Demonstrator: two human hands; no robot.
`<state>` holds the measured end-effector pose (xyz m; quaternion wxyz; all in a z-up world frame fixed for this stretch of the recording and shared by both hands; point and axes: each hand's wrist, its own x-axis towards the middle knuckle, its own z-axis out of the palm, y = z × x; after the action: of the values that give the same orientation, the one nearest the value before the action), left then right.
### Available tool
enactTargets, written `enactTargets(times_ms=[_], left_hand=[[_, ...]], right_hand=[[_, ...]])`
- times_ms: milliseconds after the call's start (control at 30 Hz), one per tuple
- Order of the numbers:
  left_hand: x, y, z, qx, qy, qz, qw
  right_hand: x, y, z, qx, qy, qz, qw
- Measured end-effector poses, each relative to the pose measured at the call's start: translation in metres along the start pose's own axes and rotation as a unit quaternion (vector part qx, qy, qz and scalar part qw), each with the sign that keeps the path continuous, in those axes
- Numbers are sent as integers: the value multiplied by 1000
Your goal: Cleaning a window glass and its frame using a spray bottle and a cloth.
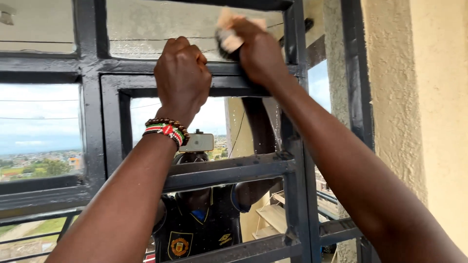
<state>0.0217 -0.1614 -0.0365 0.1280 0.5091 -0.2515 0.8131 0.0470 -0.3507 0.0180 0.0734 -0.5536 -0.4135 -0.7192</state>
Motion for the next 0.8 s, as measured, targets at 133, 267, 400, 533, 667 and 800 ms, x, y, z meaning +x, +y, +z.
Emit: enactTargets(times_ms=[133, 267, 400, 533, 667, 800], left_hand=[[1, 0, 3, -5, -21, -41, 999], [-3, -6, 4, 9, 2, -7, 1000], [-3, -4, -3, -4, -20, 24, 999], [-4, -1, 2, -1, -53, -4, 999], [19, 9, -19, 11, -99, 51, 994], [47, 8, -5, -141, -81, 87, 983]], right_hand=[[20, -11, 34, 55, 15, 182, 982], [18, -8, 54, 64, 37, -17, 997], [-4, 16, 23, 48, -24, -31, 998], [-28, 21, 6, -17, 46, 48, 998], [-6, 11, -25, 136, -8, 149, 979], [9, 8, -31, 332, -96, 208, 915]])
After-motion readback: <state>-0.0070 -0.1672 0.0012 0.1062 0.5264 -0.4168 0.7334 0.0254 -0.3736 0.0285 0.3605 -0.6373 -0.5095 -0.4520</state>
